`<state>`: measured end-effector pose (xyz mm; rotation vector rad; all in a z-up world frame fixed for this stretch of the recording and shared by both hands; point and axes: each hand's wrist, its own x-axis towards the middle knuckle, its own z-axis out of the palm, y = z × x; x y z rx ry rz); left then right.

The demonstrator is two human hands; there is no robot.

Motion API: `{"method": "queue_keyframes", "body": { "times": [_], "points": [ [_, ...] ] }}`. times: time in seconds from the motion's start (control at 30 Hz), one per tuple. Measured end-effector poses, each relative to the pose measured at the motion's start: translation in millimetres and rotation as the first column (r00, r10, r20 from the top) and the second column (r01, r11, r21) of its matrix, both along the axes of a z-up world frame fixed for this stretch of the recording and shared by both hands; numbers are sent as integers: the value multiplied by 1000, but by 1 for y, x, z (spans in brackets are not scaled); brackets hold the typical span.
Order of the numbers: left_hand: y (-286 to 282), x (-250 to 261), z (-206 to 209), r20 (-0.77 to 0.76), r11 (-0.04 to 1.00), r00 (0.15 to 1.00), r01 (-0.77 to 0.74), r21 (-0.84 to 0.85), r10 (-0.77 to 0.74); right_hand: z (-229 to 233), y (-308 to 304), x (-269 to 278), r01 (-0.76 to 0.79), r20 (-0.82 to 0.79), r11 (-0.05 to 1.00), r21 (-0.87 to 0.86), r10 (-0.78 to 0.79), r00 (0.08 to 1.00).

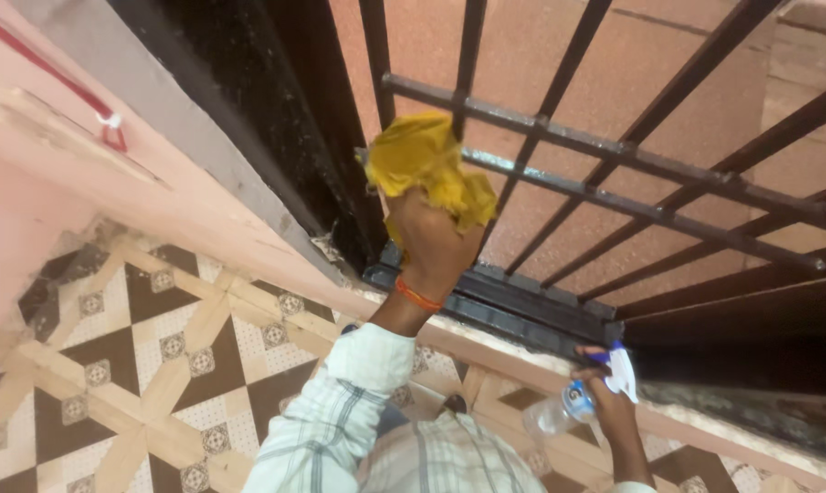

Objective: The person cleans a metal gate by wiping the bars with a cloth while holding a spray bottle.

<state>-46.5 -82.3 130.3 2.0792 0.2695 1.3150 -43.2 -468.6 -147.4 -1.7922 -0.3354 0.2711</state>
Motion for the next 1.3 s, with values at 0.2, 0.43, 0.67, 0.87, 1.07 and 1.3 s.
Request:
{"method": "queue_keyframes", "body": {
  "times": [0.2, 0.43, 0.67, 0.87, 1.07, 1.3],
  "points": [
    [-2, -17, 8, 47, 945, 991, 105, 308, -125, 2, 2, -4, 122, -203, 992, 20, -115, 972],
    [1, -5, 27, 29, 888, 974, 194, 417, -226, -3, -6, -3, 123, -204, 991, -43, -129, 970],
    [-34, 19, 16, -7, 766, 934, 297, 570, -357, 2, 1, -2, 73, -149, 997, 22, -69, 986],
    [-3, 10, 29, -18, 691, 874, 397, 604, -486, 12, 7, -7, 135, -237, 990, 45, -121, 964],
    [42, -11, 34, 0, 890, 896, 441, 117, -444, 3, 3, -5, 143, -274, 979, 142, -100, 957],
    [6, 4, 25, 95, 883, 984, 88, 461, -148, 13, 8, -5, 143, -261, 984, 108, -111, 959]
  ]
}}
